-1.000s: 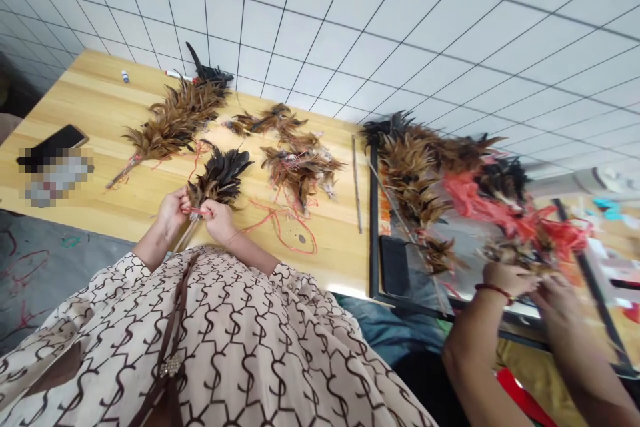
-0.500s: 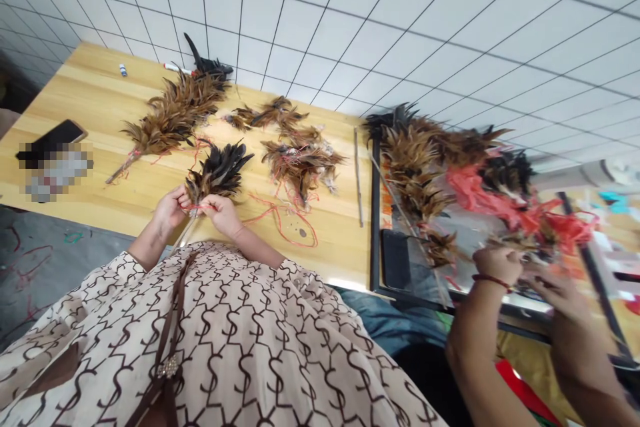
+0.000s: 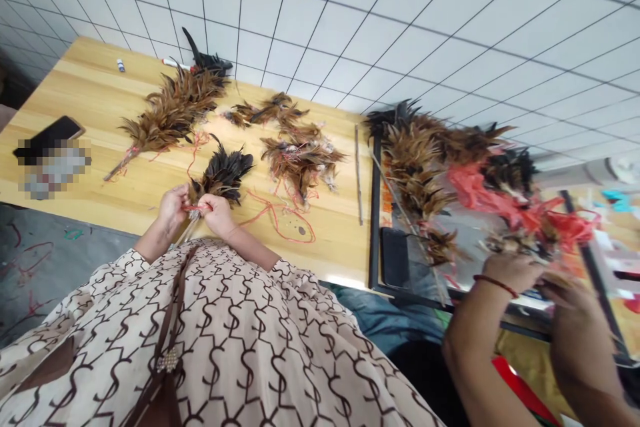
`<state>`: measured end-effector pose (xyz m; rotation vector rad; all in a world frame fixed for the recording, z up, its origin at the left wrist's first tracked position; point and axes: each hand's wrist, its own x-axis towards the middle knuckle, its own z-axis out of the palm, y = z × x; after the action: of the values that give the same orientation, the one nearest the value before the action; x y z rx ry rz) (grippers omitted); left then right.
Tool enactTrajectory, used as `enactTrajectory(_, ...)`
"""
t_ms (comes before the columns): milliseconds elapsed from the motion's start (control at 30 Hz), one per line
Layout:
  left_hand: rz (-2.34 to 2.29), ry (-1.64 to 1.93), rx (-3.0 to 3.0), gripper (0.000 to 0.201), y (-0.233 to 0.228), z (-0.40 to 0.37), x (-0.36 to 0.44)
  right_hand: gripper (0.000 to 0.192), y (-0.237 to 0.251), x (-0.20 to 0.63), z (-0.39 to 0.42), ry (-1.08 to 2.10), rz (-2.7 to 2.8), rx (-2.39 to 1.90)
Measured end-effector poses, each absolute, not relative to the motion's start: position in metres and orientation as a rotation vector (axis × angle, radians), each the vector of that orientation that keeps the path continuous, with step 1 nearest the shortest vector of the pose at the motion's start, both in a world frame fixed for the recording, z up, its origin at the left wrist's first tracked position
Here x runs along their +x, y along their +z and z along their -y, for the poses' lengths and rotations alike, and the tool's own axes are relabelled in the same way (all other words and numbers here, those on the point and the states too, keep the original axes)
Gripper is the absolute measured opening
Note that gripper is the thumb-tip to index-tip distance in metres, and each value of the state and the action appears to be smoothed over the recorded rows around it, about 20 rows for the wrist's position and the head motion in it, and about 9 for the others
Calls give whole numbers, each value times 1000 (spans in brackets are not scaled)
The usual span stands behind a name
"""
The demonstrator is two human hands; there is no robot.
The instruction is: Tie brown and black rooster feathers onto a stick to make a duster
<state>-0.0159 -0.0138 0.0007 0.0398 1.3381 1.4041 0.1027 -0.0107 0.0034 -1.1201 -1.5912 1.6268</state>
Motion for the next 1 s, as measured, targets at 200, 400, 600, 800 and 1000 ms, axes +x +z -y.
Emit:
enactTrajectory(200,-1382,1423,68,32,7,14,-14,16,5,105,7,1630,1606,-1183)
enactTrajectory(400,-1312,1380,428,35,19,22,-25,17,-6,104,0,1617,1609,-1213)
enactTrajectory(600,-1360,1267,882,26,29,30,-31,8,-13,103,1,1583,1592,-1284)
enactTrajectory(800,-1351,1088,1399,27,39,22,-20,6,-11,105,-1,1311,1807,-1340)
enactTrajectory(1000,-1524,1111,1352,24,21,20,-35,6,-21,111,0,1374,1758,-1331)
